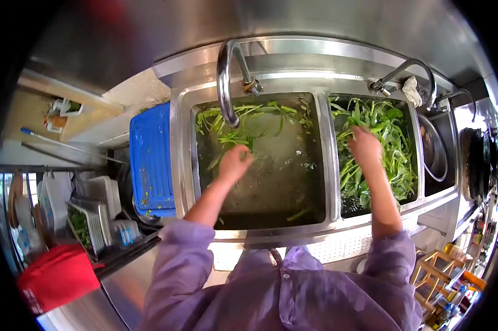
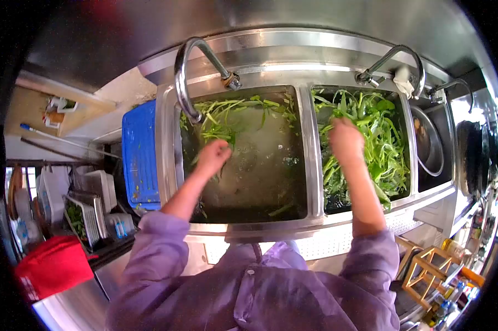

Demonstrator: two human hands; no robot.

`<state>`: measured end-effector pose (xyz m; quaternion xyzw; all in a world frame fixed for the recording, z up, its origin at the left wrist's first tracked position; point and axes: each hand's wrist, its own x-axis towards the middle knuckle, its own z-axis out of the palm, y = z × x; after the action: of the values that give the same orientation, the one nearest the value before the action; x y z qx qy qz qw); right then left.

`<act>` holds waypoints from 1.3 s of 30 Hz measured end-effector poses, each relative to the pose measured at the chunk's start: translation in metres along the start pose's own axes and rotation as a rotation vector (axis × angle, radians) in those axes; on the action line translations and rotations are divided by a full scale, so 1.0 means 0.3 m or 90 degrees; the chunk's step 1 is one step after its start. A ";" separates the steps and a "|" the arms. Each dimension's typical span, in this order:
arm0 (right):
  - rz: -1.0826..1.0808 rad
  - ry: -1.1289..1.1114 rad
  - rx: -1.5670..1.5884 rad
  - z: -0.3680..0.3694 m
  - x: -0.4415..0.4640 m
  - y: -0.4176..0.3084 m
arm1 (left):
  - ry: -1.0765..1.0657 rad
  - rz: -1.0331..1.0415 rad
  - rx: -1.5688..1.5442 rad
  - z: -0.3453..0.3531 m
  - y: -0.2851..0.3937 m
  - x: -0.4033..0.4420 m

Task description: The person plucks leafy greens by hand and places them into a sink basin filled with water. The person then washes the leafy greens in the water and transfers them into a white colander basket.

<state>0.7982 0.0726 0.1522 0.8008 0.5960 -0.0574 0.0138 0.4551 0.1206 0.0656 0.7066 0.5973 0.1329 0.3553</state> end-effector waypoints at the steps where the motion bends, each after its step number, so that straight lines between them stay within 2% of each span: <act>1: -0.094 0.028 0.067 0.062 0.050 -0.100 | 0.090 0.070 0.061 -0.021 -0.056 0.078; 2: -0.187 -0.008 0.210 0.096 0.090 -0.217 | 0.096 0.079 0.103 -0.055 -0.060 0.156; 3: -0.254 -0.038 0.202 0.147 0.144 -0.314 | 0.082 0.113 0.152 -0.088 -0.062 0.227; 4: -0.287 0.011 0.132 0.225 0.203 -0.397 | 0.097 0.200 0.140 -0.069 -0.139 0.333; 5: -0.271 -0.018 0.099 0.266 0.262 -0.469 | 0.119 0.259 0.168 -0.071 -0.151 0.388; 7: -0.225 -0.041 0.117 0.329 0.357 -0.556 | 0.053 0.168 0.300 -0.078 -0.121 0.458; 9: -0.183 -0.160 0.163 0.359 0.405 -0.605 | -0.050 0.090 0.312 -0.073 -0.086 0.477; 10: -0.168 -0.166 0.168 0.389 0.420 -0.613 | -0.084 0.059 0.326 -0.053 -0.105 0.482; 11: -0.200 -0.268 0.275 0.416 0.432 -0.617 | -0.094 0.074 0.319 -0.037 -0.145 0.489; 12: -0.236 -0.369 0.382 0.457 0.432 -0.613 | -0.181 0.087 0.280 -0.043 -0.147 0.471; 14: -0.273 -0.423 0.371 0.527 0.393 -0.615 | -0.308 0.020 0.037 -0.034 -0.193 0.417; 16: -0.330 -0.484 0.296 0.528 0.336 -0.625 | -0.384 0.024 -0.005 -0.028 -0.198 0.345; 17: -0.324 -0.485 0.327 0.517 0.289 -0.625 | -0.400 0.056 0.030 -0.039 -0.195 0.306; 19: -0.286 -0.455 0.396 0.534 0.186 -0.607 | -0.329 0.134 0.058 0.012 -0.260 0.212; 20: -0.255 -0.425 0.435 0.563 0.131 -0.604 | -0.324 0.073 0.096 0.053 -0.291 0.175; 22: -0.257 -0.509 0.352 0.622 0.065 -0.606 | -0.313 -0.082 0.198 0.136 -0.273 0.101; 23: -0.258 -0.505 0.347 0.646 0.030 -0.609 | -0.350 -0.091 0.253 0.147 -0.229 0.076; 25: -0.048 -0.514 0.259 0.682 -0.027 -0.619 | -0.349 -0.193 0.263 0.203 -0.202 0.046; 26: -0.044 -0.509 0.254 0.699 -0.039 -0.612 | -0.348 -0.187 0.259 0.249 -0.228 0.043; 28: -0.015 -0.411 0.177 0.695 -0.068 -0.591 | -0.157 -0.208 0.237 0.310 -0.239 0.032; 29: -0.011 -0.412 0.174 0.692 -0.077 -0.576 | -0.160 -0.206 0.234 0.333 -0.250 0.030; 32: -0.012 -0.177 0.371 0.486 -0.103 -0.541 | -0.110 -0.186 0.245 0.181 -0.052 0.006; 33: -0.009 -0.170 0.374 0.422 -0.122 -0.533 | -0.034 -0.125 0.205 0.155 -0.030 -0.019; 35: -0.045 -0.037 0.452 0.324 -0.160 -0.527 | 0.077 0.025 0.141 0.085 0.044 -0.071; 37: -0.074 -0.032 0.498 0.308 -0.196 -0.536 | 0.123 0.040 0.133 0.014 0.189 -0.130; 39: -0.069 -0.013 0.692 0.275 -0.221 -0.554 | 0.160 0.054 0.101 -0.003 0.295 -0.171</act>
<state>0.6145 0.0501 0.0851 0.6600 0.5210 -0.3657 -0.3991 0.5082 0.0699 0.1368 0.7350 0.6151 0.1875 0.2150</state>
